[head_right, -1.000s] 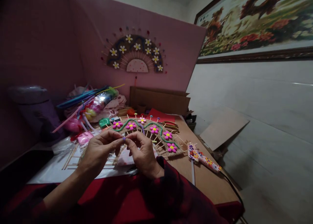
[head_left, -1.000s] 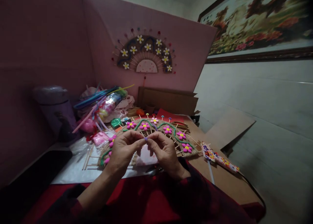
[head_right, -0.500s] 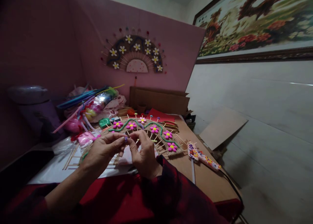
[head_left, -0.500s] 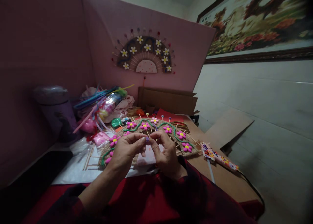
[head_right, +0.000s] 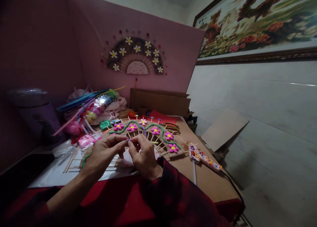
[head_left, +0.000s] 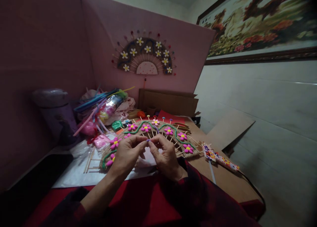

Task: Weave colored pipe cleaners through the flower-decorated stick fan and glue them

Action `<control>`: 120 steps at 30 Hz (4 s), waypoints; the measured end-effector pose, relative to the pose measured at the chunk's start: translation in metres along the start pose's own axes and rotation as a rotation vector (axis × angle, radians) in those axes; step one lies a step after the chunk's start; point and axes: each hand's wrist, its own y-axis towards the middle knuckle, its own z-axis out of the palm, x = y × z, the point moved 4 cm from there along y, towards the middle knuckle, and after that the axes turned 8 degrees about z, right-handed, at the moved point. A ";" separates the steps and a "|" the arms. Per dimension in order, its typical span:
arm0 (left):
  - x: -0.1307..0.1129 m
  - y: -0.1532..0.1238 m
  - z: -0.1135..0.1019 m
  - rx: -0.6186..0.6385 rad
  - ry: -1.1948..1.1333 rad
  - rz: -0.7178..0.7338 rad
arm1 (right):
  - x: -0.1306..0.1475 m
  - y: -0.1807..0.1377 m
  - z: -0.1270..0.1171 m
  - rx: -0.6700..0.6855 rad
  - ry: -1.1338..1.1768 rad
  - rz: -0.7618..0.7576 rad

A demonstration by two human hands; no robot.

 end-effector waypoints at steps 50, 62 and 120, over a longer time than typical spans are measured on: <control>0.015 -0.004 0.001 0.415 0.606 0.124 | -0.013 0.003 0.007 0.460 -0.308 -0.091; 0.015 -0.005 0.001 0.426 0.436 -0.015 | -0.009 0.004 0.003 0.498 -0.204 -0.061; 0.007 -0.006 0.001 0.374 0.654 0.132 | -0.009 0.001 0.009 0.492 -0.221 -0.036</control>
